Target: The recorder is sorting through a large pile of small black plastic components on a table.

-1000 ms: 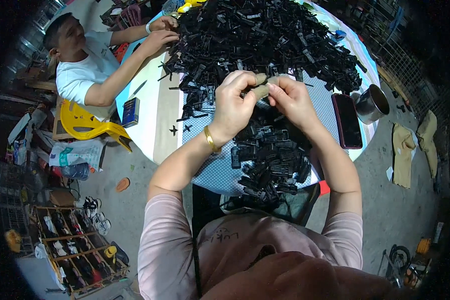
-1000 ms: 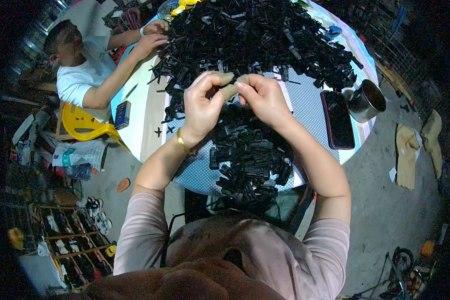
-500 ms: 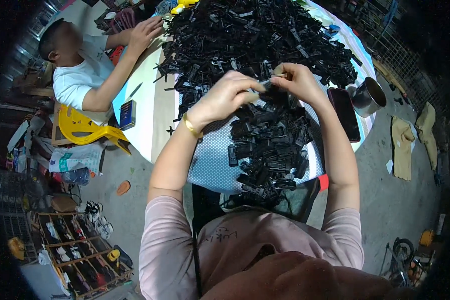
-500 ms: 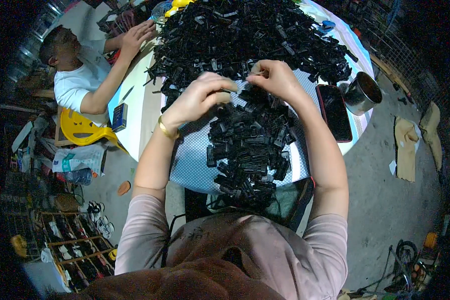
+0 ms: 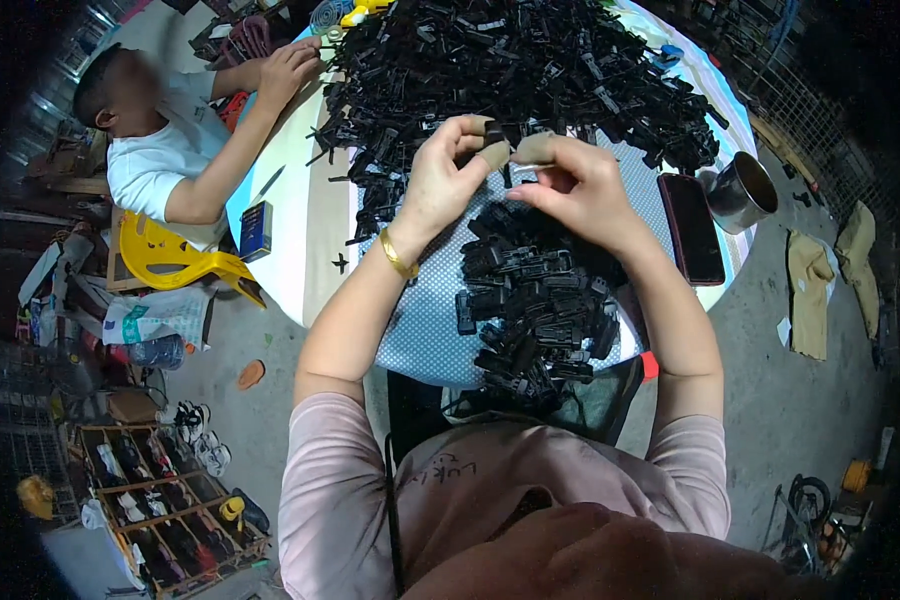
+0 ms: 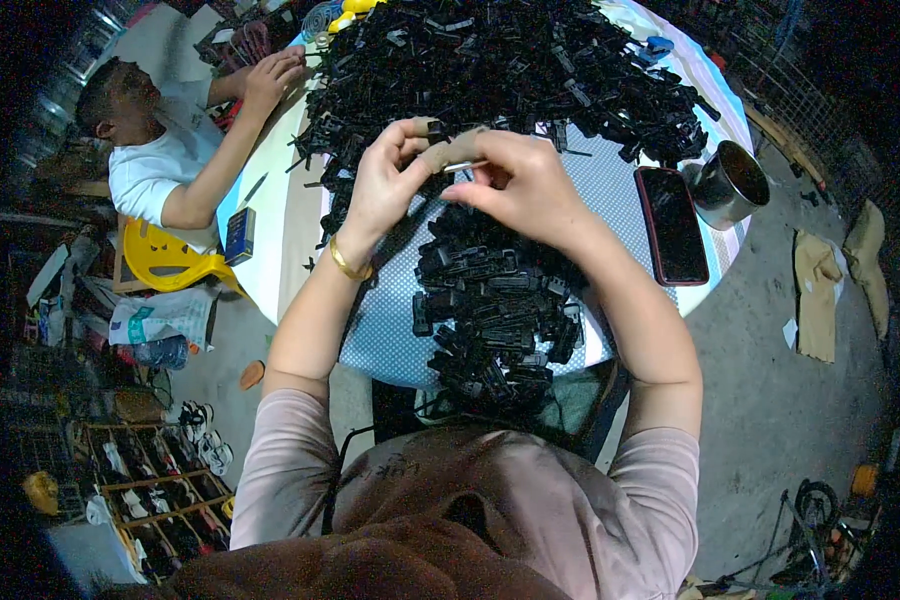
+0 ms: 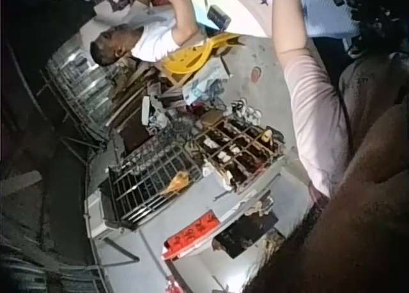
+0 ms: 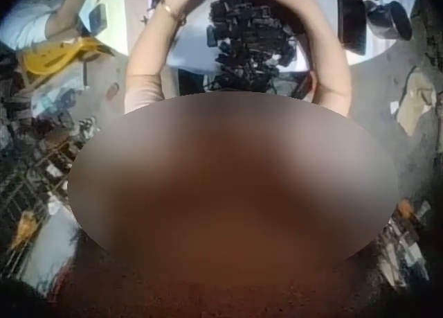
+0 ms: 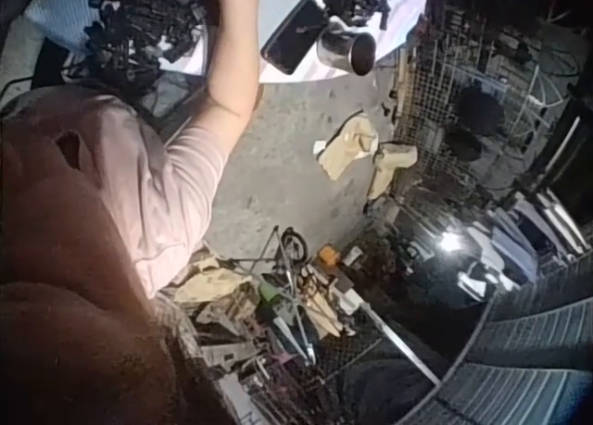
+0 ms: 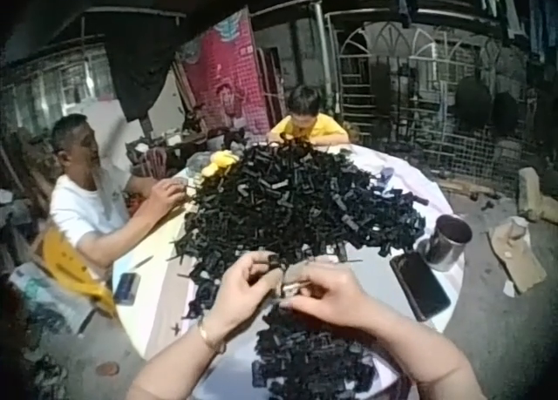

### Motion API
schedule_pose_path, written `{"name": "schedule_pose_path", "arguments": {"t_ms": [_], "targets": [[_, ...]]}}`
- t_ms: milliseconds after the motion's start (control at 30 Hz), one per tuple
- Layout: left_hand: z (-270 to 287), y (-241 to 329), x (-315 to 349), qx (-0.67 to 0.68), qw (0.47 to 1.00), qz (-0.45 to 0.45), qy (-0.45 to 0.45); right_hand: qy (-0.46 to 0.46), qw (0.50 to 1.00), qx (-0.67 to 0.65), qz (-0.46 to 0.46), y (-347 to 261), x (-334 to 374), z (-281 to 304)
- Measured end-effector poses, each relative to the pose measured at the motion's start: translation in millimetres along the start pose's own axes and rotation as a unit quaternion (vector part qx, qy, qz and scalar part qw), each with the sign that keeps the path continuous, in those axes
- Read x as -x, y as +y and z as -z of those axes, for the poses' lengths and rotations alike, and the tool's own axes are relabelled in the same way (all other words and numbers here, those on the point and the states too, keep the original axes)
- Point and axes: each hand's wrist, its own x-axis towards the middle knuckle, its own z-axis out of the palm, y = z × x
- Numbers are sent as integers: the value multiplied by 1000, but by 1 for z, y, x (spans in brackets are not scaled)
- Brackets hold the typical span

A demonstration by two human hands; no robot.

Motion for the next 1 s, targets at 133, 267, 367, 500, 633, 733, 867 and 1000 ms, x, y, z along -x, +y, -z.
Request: {"name": "schedule_pose_path", "arguments": {"t_ms": [133,267,367,500,633,733,867,1000], "targets": [[-2,1,3,55,998,2,-24,48,966,152,202,12,1,-7],[-1,8,8,9,997,-1,-78,89,992,26,89,8,0,-10],[-7,19,13,149,984,1,-94,102,990,-81,-52,9,-1,-8],[-12,27,17,-136,980,-127,-75,82,983,-101,-131,14,-1,-3],[-12,16,16,-140,978,-134,-72,60,973,-156,-157,11,-2,-3],[-6,20,15,88,993,8,-77,53,959,-218,-174,7,-3,2],[-3,16,10,176,979,51,-87,41,963,-202,-172,11,0,-1],[-1,17,12,199,973,103,-61,79,979,-168,-86,8,1,-9]]}}
